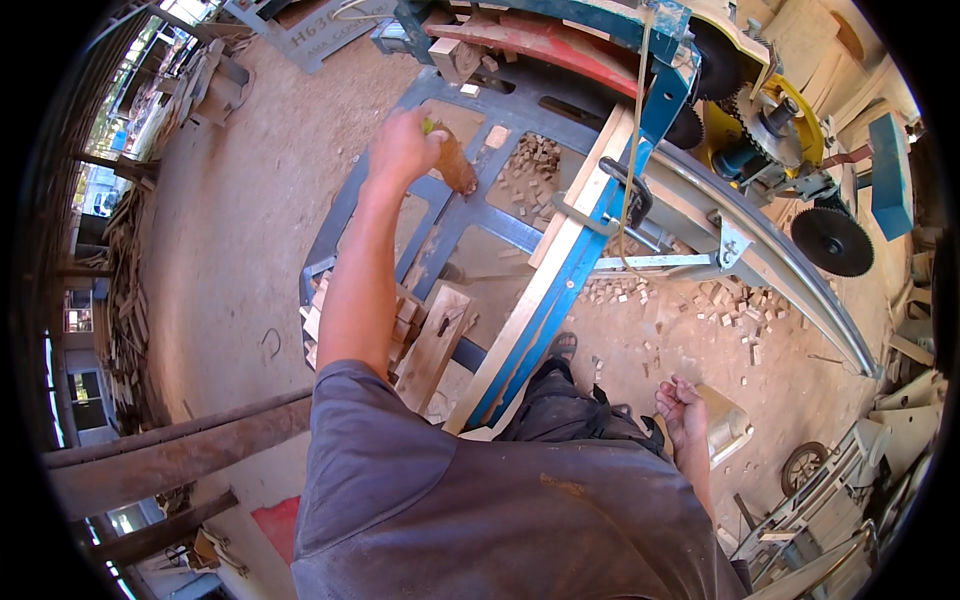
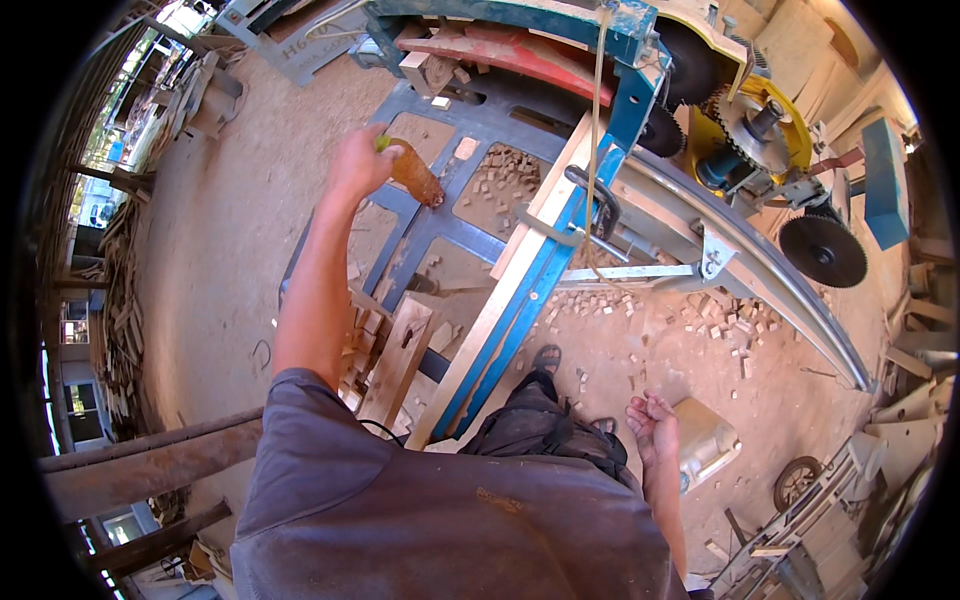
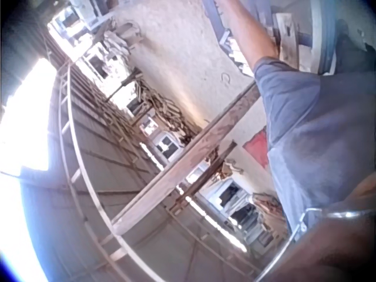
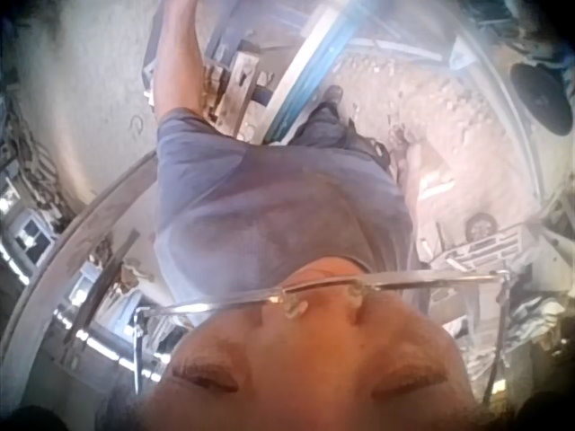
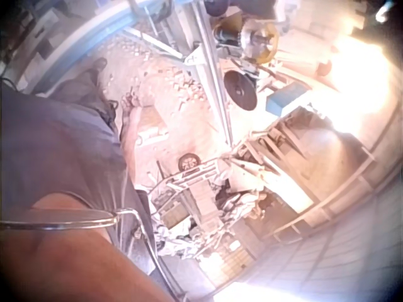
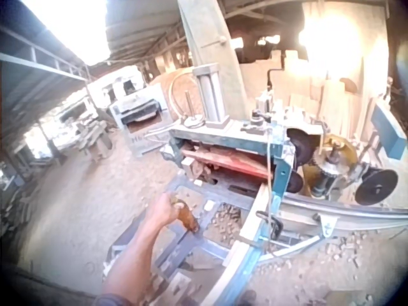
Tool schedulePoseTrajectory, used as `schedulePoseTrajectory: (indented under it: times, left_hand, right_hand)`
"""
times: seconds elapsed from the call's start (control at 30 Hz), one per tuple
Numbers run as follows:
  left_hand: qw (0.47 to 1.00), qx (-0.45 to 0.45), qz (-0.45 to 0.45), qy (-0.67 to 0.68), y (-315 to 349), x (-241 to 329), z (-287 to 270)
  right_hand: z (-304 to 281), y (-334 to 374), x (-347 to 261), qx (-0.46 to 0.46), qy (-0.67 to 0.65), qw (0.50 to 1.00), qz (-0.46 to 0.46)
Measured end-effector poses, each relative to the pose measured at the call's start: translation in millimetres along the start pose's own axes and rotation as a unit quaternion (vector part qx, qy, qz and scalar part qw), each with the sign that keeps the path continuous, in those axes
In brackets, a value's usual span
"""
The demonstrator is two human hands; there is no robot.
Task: The person wipes a plastic jug with a cloth, picks up a plastic bottle, and then moves a heavy metal component of a woodworking machine before scraping sawdust off its surface with a piece of wood.
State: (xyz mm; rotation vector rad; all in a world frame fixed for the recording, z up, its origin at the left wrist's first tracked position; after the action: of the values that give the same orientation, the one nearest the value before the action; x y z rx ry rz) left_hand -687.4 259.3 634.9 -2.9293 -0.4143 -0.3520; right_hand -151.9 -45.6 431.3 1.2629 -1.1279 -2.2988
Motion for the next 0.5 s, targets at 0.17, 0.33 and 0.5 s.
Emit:
schedulePoseTrajectory:
  times: [0.17,0.33,0.5]
  left_hand:
    - [1.0,-0.02,-0.023,-0.006,1,-1,1]
    - [0.998,-0.016,-0.053,0.014,-1,-9,3]
    - [0.997,0.009,-0.061,0.05,-6,-21,9]
  right_hand:
    - [2,-2,-2,-0.003,0.009,1.0,0.0]
    - [1,-2,-1,-0.008,0.008,1.0,-0.001]
    - [-3,-3,-1,-0.001,0.005,1.0,0.001]
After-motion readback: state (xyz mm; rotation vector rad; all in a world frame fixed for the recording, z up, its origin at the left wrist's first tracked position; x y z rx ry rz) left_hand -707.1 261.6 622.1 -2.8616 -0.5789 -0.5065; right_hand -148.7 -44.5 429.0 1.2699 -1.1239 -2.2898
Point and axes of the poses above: each hand's wrist, its own y-axis away from the middle knuckle, its own z-axis out of the palm, x = y × z, the point moved 3 cm from there along -y, towards the middle knuckle, and after that the axes turned 6 degrees about -z, right-handed, at the moved point
